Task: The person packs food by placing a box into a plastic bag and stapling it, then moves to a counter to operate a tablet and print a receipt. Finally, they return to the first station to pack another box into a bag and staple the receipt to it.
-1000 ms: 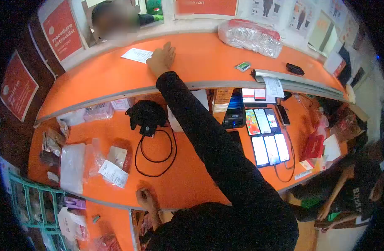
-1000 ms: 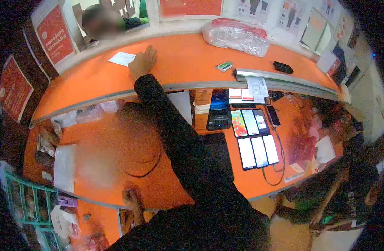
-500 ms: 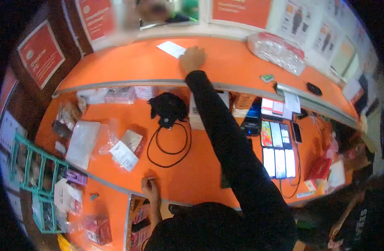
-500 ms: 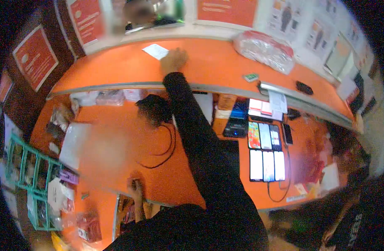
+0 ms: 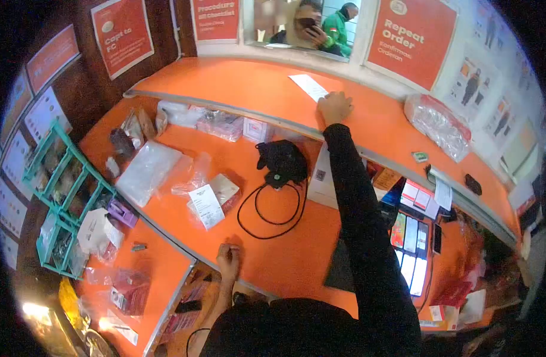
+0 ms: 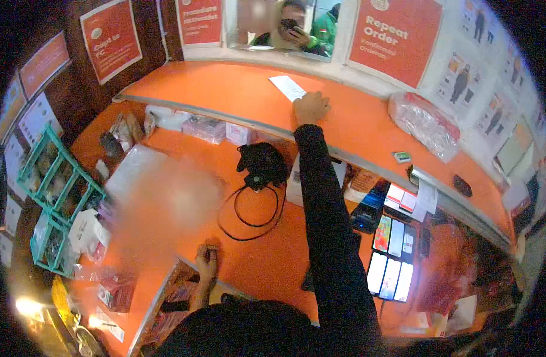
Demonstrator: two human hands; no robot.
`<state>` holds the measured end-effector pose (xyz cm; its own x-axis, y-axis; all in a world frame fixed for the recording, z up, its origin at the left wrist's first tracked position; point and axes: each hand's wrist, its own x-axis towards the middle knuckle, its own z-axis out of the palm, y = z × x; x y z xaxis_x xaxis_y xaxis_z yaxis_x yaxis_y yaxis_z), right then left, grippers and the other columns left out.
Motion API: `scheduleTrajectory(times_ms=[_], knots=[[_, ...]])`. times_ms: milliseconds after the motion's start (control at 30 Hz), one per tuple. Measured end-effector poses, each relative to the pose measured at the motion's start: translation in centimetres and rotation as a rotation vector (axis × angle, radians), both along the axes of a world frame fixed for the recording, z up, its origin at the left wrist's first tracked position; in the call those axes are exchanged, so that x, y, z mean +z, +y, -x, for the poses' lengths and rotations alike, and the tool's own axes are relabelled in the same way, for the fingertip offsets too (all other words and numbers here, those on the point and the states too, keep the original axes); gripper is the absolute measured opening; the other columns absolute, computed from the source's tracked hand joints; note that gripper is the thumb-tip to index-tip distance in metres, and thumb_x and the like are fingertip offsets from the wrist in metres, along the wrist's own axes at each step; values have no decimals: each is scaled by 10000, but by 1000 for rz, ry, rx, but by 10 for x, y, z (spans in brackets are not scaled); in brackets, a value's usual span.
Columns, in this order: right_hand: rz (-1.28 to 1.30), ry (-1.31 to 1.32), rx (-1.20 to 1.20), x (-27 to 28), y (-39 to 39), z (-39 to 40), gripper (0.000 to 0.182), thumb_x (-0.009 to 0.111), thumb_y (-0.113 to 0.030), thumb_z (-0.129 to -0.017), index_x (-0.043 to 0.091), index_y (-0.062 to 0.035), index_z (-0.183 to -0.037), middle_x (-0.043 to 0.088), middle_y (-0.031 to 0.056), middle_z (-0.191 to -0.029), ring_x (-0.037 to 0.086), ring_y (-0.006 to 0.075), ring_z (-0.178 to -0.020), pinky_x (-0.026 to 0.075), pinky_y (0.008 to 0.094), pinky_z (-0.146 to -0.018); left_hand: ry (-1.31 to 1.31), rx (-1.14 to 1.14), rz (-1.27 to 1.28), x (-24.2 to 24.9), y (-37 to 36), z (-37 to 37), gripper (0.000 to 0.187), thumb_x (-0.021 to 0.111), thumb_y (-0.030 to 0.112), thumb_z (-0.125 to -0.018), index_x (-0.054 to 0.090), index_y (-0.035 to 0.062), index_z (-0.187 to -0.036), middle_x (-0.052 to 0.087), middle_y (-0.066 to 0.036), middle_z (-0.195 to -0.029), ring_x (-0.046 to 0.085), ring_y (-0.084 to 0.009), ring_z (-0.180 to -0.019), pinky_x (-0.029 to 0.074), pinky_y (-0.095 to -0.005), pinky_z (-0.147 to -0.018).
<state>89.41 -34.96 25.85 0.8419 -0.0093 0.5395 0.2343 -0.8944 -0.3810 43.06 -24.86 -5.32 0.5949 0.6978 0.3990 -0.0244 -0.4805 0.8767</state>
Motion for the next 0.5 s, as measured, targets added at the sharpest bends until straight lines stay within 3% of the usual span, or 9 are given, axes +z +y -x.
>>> scheduleTrajectory(times_ms=[100, 167, 200, 233, 333, 400, 467, 500], knots=[[123, -33, -69, -10, 0, -16, 385, 600, -352, -779, 690, -64, -1019, 573, 176, -1230, 494, 364, -1184, 409, 460, -944, 31, 0, -16, 5, -1, 2, 97, 524, -45, -845, 602, -9, -801, 559, -158, -799, 586, -292, -773, 465, -349, -696], [42, -130, -151, -5, -4, 4, 415, 600, -403, -772, 708, -48, -960, 633, 215, -1130, 591, 342, -1078, 454, 447, -891, 39, 16, -6, 13, -4, 3, 93, 528, -46, -836, 608, -7, -811, 574, -159, -810, 596, -292, -786, 470, -352, -708], [97, -46, -8, 8, -12, 19, 416, 600, -436, -758, 725, -47, -837, 696, 190, -924, 672, 315, -857, 496, 430, -791, 36, 34, 20, 15, -6, 3, 91, 531, -45, -831, 611, -5, -814, 581, -159, -816, 601, -290, -792, 473, -354, -716], [150, -184, 21, -3, -13, 13, 391, 598, -424, -748, 725, -54, -743, 697, 167, -765, 679, 299, -725, 510, 401, -724, 32, 61, 47, 16, -8, 6, 90, 534, -45, -825, 613, -4, -818, 588, -158, -822, 606, -288, -797, 475, -356, -723], [12, -74, 8, 4, -11, 7, 413, 624, -419, -699, 712, -19, -750, 687, 191, -789, 681, 301, -790, 520, 410, -699, -2, 56, 29, 7, -12, 21, 92, 537, -25, -843, 623, 4, -833, 600, -145, -833, 610, -282, -802, 476, -352, -728], [14, 111, 148, 12, -16, 5, 405, 654, -373, -682, 687, -11, -861, 655, 243, -854, 660, 322, -829, 504, 410, -701, -15, 71, 23, -2, -15, 34, 91, 539, -13, -857, 627, 5, -841, 605, -138, -836, 614, -272, -792, 481, -352, -721], [-153, -86, 361, -17, -12, -54, 329, 623, -280, -755, 648, 0, -927, 638, 213, -822, 639, 337, -795, 488, 411, -696, -1, 105, 123, 16, -26, 50, 86, 551, 12, -872, 632, 0, -847, 609, -126, -829, 612, -267, -743, 488, -365, -690], [-197, -214, 464, -9, -5, -32, 288, 607, -236, -769, 635, -1, -933, 631, 204, -827, 632, 344, -796, 486, 412, -699, -5, 150, 146, 20, -30, 58, 81, 557, 17, -873, 631, -2, -849, 610, -124, -828, 612, -267, -724, 492, -367, -680]])
